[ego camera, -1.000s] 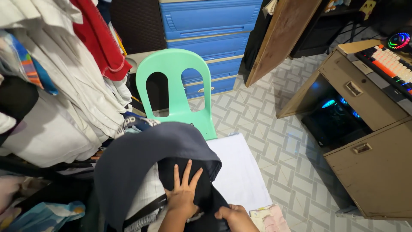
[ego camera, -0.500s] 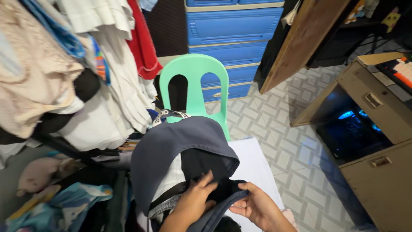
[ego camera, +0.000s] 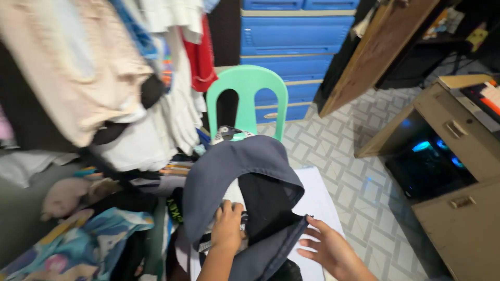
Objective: The person picks clothing items one at a time from a pile beside a clothes rack, folds each item by hand, and places it into an open backpack resting on a chair. The backpack already contains some items, and the person continues adding folded clothes throughout the clip.
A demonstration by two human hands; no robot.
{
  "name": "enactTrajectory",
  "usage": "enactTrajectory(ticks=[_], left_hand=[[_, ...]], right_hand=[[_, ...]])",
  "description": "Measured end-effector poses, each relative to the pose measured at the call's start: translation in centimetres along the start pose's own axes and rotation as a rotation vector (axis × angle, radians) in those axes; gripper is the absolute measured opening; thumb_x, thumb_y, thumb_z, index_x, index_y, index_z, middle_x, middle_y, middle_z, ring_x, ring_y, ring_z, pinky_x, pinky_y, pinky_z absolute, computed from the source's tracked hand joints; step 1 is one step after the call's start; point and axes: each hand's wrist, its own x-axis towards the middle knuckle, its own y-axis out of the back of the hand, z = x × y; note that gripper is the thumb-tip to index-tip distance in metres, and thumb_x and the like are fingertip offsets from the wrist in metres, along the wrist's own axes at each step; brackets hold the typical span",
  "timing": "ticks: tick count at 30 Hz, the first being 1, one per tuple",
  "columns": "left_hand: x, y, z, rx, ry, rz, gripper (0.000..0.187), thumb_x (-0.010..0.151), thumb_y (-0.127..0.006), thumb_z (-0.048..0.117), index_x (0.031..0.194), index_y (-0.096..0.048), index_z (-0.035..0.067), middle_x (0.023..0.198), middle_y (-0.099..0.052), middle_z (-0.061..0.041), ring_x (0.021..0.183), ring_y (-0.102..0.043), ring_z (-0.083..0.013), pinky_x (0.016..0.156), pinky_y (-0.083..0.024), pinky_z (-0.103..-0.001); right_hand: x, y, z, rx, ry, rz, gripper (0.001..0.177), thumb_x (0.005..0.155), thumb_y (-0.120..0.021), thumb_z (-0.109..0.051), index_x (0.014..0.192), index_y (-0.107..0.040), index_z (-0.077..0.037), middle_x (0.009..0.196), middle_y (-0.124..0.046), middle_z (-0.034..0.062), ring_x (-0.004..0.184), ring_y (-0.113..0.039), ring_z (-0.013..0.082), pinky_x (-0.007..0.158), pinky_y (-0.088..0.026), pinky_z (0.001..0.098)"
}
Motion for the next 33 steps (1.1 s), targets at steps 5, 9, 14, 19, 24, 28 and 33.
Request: enactTrajectory(ticks=[5,9,14,19,24,28,33], left_hand=[[-4.8,-1.7,-5.7,-0.41,0.212,0.659,0.065,0.064,-0.091,0.033,0.121,-0.064,0.02,0.122,-0.06,-0.009,0.12,-0.053,-0.0318,0.095,-0.048,-0.046],[-6.4,-8.1,-11.9,-1.001,0.714,0.448,0.054,0.071,-0.086,0.03,0.118,-0.067,0.011,0.114,-0.064,-0.012,0.109,-0.059,-0.0307,0.089,-0.051,-0.046],[-7.0,-15.3,-15.2,-1.699,0.857,0.082,0.044,0.079,-0.079,0.026,0.114,-0.07,0.0,0.103,-0.07,-0.015,0.095,-0.066,-0.0293,0.081,-0.054,-0.045],[-7.9,-17.3,-18.3,-1.811,0.924,-0.054,0.04,0.088,-0.072,0.023,0.11,-0.073,-0.011,0.093,-0.076,-0.019,0.082,-0.074,-0.0279,0.073,-0.058,-0.044],[-8.5,-17.8,-16.9,-1.395,0.65,0.024,0.04,0.089,-0.078,0.031,0.093,-0.08,-0.009,0.065,-0.059,-0.008,0.059,-0.053,-0.0178,0.057,-0.044,-0.036],[-9.0,-15.1,-15.0,-1.101,0.415,-0.07,0.037,0.089,-0.071,0.039,0.096,-0.081,0.003,0.064,-0.068,-0.001,0.065,-0.06,-0.0085,0.065,-0.048,-0.027],[-7.4,-11.4,-13.8,-0.986,0.429,-0.194,0.041,0.093,-0.069,0.04,0.102,-0.078,0.001,0.075,-0.073,-0.009,0.072,-0.066,-0.0113,0.071,-0.051,-0.028]], right_hand=[[-0.4,-0.9,-2.6,-0.468,0.604,0.286,0.051,0.085,-0.074,-0.019,0.133,-0.057,-0.015,0.109,-0.063,0.0068,0.085,-0.059,0.02,0.073,-0.05,0.0416],[-0.1,-7.3,-1.7,-0.793,1.015,-0.131,0.023,0.087,-0.075,-0.013,0.109,-0.078,-0.012,0.094,-0.072,0.0065,0.091,-0.064,0.0173,0.085,-0.053,0.0323],[-2.7,-17.5,3.4,-1.484,1.186,-0.374,0.034,0.082,-0.077,-0.023,0.115,-0.072,-0.019,0.124,-0.064,0.0061,0.126,-0.055,0.0255,0.103,-0.045,0.046],[-3.5,-22.8,6.1,-2.162,0.846,-0.193,0.107,0.08,-0.081,-0.05,0.163,-0.017,-0.03,0.167,-0.003,0.0145,0.15,-0.007,0.044,0.108,-0.014,0.0805],[-1.6,-22.7,6.6,-2.29,0.624,-0.195,0.107,0.084,-0.074,-0.061,0.164,-0.009,-0.033,0.172,0.012,0.0122,0.155,0.009,0.0454,0.108,-0.01,0.0848],[-0.7,-22.4,6.1,-2.379,0.59,-0.223,0.1,0.086,-0.07,-0.062,0.164,-0.014,-0.034,0.171,0.011,0.0134,0.156,0.011,0.0485,0.108,-0.009,0.0859],[-0.9,-22.3,6.3,-2.363,0.739,-0.396,0.079,0.087,-0.072,-0.048,0.156,-0.038,-0.029,0.168,-0.007,0.0171,0.154,0.008,0.0495,0.108,0.001,0.0873]])
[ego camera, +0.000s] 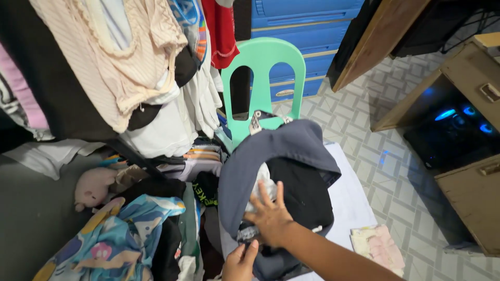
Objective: The person picks clothing items one at a time from a pile beside a clothes rack, folds each item by hand, and places it into an open backpack resting on a chair. The backpack already contains some items, and the person continues adding folded clothes throughout the clip.
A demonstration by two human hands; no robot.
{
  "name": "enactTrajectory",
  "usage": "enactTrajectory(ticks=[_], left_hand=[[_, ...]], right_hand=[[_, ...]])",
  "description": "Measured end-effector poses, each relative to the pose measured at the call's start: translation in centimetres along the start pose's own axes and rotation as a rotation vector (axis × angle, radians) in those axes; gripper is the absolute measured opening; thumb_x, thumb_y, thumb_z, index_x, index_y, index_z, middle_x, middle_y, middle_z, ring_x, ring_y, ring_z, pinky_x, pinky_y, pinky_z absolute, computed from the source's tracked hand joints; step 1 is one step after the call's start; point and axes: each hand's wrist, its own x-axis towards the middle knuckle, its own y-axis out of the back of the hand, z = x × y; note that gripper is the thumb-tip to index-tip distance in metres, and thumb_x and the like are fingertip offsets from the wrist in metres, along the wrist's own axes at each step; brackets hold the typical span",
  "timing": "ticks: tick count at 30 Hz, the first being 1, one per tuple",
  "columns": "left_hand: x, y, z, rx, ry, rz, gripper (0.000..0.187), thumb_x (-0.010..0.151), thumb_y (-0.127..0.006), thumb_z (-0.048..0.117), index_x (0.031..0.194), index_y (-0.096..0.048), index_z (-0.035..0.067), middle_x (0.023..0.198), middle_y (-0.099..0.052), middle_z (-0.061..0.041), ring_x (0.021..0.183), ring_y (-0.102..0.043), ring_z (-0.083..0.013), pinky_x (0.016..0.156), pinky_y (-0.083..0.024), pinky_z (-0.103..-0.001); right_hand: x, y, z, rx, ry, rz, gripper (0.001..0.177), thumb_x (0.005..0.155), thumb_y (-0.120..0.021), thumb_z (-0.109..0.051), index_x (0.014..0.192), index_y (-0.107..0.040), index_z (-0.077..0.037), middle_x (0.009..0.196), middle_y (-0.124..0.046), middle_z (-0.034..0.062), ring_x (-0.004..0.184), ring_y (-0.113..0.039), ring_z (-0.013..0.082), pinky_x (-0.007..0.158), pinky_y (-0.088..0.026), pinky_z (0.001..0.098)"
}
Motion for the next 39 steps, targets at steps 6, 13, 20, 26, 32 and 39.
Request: enactTrajectory(ticks=[6,13,20,26,32,39], left_hand=[[2.3,-1.0,-2.5,-0.532,0.057,-0.089,0.037,0.089,-0.071,0.026,0.109,-0.077,-0.004,0.09,-0.08,-0.013,0.08,-0.073,-0.016,0.075,-0.056,-0.031],[3.7,-0.6,-7.6,-0.76,0.082,-0.144,0.038,0.091,-0.07,0.02,0.118,-0.075,-0.006,0.089,-0.075,-0.016,0.072,-0.068,-0.0188,0.067,-0.054,-0.034],[2.2,-1.0,-2.7,-0.648,0.055,-0.152,0.04,0.093,-0.07,0.026,0.12,-0.074,-0.003,0.089,-0.076,-0.013,0.07,-0.069,-0.018,0.061,-0.055,-0.032],[-3.1,-3.2,3.7,-0.767,0.122,-0.147,0.044,0.093,-0.071,0.03,0.122,-0.07,-0.003,0.097,-0.079,-0.014,0.083,-0.077,-0.0211,0.069,-0.063,-0.033],[-3.9,-1.5,4.7,-0.903,0.448,-0.145,0.04,0.086,-0.064,0.045,0.122,-0.057,0.028,0.104,-0.074,-0.009,0.085,-0.075,-0.0263,0.064,-0.06,-0.048],[-0.2,-2.0,-2.0,-1.368,0.537,-0.276,0.035,0.086,-0.07,0.034,0.1,-0.06,0.004,0.087,-0.071,-0.012,0.084,-0.073,-0.0299,0.077,-0.064,-0.049]], right_hand=[[1.7,-0.8,0.3,-0.122,0.278,0.168,0.053,0.087,-0.069,-0.038,0.139,-0.06,-0.031,0.156,-0.035,0.0149,0.153,-0.009,0.0475,0.109,0.0,0.0872],[2.3,-1.5,1.7,-0.038,0.335,0.17,0.049,0.078,-0.073,-0.037,0.126,-0.067,-0.031,0.159,-0.031,0.0086,0.152,-0.008,0.0404,0.106,0.0,0.0869],[3.3,0.8,5.3,0.424,0.087,0.467,0.049,0.088,-0.056,-0.055,0.131,-0.06,-0.031,0.148,-0.046,0.0034,0.147,-0.033,0.0283,0.122,-0.028,0.0555],[4.2,1.0,6.3,0.293,-0.102,0.22,0.086,0.089,-0.065,-0.069,0.155,-0.033,-0.024,0.168,-0.008,0.0111,0.155,0.0,0.0342,0.116,0.002,0.0746],[1.5,-3.9,9.2,0.555,0.05,0.857,0.055,0.086,-0.076,-0.038,0.135,-0.061,-0.017,0.154,-0.048,0.0103,0.144,-0.041,0.032,0.116,-0.028,0.0584],[-4.3,-18.7,15.2,1.665,-0.97,0.872,0.083,0.088,-0.08,-0.053,0.14,-0.036,-0.006,0.136,-0.05,0.0157,0.125,-0.049,0.0257,0.104,-0.037,0.0414]])
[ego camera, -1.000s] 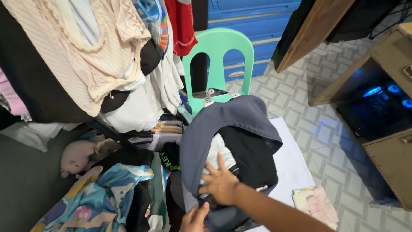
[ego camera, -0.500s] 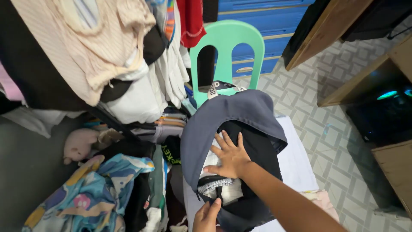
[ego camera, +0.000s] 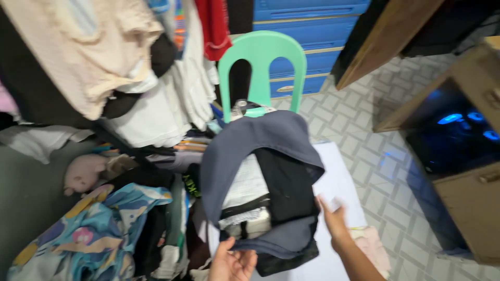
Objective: The person picks clothing items one at a time from a pile beside a clothes rack, folds each item by hand, and places it into an open backpack resting on a chair. The backpack already contains some items, and the person continues adding folded clothes throughout the clip.
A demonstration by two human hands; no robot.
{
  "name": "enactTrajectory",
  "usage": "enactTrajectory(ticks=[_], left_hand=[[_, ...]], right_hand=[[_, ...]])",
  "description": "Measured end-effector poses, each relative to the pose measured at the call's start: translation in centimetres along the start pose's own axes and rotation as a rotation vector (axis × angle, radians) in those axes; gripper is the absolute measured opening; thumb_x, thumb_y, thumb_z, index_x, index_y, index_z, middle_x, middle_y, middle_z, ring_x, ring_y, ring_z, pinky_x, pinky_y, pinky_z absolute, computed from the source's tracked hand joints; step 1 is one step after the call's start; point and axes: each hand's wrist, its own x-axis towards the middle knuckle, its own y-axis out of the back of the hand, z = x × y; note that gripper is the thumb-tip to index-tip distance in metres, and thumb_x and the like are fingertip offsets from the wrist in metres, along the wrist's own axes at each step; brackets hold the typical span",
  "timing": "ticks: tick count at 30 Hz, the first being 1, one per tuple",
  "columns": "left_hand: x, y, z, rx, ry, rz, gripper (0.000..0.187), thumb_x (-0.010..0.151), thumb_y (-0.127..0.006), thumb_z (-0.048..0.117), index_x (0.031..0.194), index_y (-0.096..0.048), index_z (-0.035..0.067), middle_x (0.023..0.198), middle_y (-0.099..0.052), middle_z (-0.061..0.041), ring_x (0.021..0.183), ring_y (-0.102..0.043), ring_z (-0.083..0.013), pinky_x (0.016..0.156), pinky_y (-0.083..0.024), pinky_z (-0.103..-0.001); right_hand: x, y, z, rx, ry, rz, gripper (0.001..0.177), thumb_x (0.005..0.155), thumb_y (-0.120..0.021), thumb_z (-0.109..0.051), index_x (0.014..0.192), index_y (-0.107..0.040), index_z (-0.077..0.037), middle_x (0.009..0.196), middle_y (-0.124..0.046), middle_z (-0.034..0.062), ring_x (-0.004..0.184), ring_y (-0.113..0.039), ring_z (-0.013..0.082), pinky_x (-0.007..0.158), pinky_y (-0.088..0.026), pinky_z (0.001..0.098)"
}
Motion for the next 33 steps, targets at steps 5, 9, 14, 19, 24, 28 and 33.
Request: enactTrajectory(ticks=[5,9,14,19,24,28,33], left_hand=[[-0.7,-0.1,2.4,-0.029,-0.087,0.023,0.037,0.088,-0.065,0.033,0.09,-0.059,-0.004,0.09,-0.071,-0.018,0.089,-0.073,-0.0292,0.084,-0.062,-0.047],[-2.6,-3.4,4.8,0.044,-0.194,-0.078,0.031,0.091,-0.059,0.027,0.092,-0.062,-0.004,0.094,-0.071,-0.017,0.091,-0.072,-0.0297,0.088,-0.06,-0.045],[-5.0,-10.8,6.1,0.032,-0.612,-0.061,0.02,0.1,-0.053,0.018,0.102,-0.059,-0.001,0.103,-0.069,-0.015,0.101,-0.072,-0.0277,0.097,-0.058,-0.042],[-7.5,-14.2,5.2,0.204,-0.626,0.079,0.019,0.101,-0.054,0.021,0.095,-0.049,0.004,0.11,-0.068,-0.019,0.109,-0.07,-0.0321,0.097,-0.056,-0.045],[-8.4,-12.2,3.7,0.271,-0.531,0.166,0.026,0.099,-0.054,0.028,0.097,-0.058,0.002,0.108,-0.066,-0.016,0.108,-0.066,-0.031,0.098,-0.053,-0.045],[-7.2,-10.1,3.4,0.274,-0.493,0.155,0.026,0.096,-0.058,0.031,0.09,-0.053,0.006,0.107,-0.069,-0.016,0.106,-0.07,-0.0302,0.097,-0.054,-0.044],[-6.3,-6.9,3.7,0.554,-0.402,0.22,0.03,0.093,-0.066,0.037,0.086,-0.05,0.013,0.103,-0.066,-0.015,0.1,-0.069,-0.0333,0.089,-0.054,-0.046]], right_hand=[[-0.1,4.1,2.9,0.096,-0.668,-0.674,0.063,0.086,-0.067,-0.066,0.107,-0.066,-0.007,0.089,-0.058,0.008,0.085,-0.057,0.0255,0.081,-0.054,0.0469],[2.5,3.9,-3.6,0.335,-0.407,-0.711,0.031,0.091,-0.065,-0.035,0.105,-0.064,-0.007,0.084,-0.063,0.0089,0.08,-0.059,0.0259,0.079,-0.058,0.0454],[2.8,-0.2,-12.1,0.291,-0.32,-0.621,0.034,0.096,-0.059,-0.034,0.111,-0.058,-0.003,0.104,-0.059,0.0145,0.084,-0.061,0.0229,0.077,-0.057,0.0442],[0.4,0.5,-14.5,0.265,-0.239,-0.586,0.035,0.095,-0.059,-0.036,0.11,-0.057,-0.004,0.104,-0.059,0.0137,0.085,-0.063,0.0241,0.074,-0.053,0.0431],[-0.3,2.0,-13.1,0.108,-0.267,-0.599,0.039,0.095,-0.06,-0.039,0.107,-0.06,-0.003,0.102,-0.064,0.0158,0.085,-0.064,0.0232,0.076,-0.055,0.0423],[0.1,2.9,-11.6,0.117,-0.266,-0.622,0.042,0.095,-0.06,-0.043,0.105,-0.06,-0.002,0.104,-0.067,0.0143,0.087,-0.065,0.0224,0.079,-0.054,0.0428],[-2.4,4.6,-11.2,0.225,-0.348,-0.598,0.041,0.093,-0.058,-0.044,0.108,-0.061,-0.006,0.105,-0.063,0.0117,0.093,-0.063,0.0256,0.083,-0.054,0.0448]])
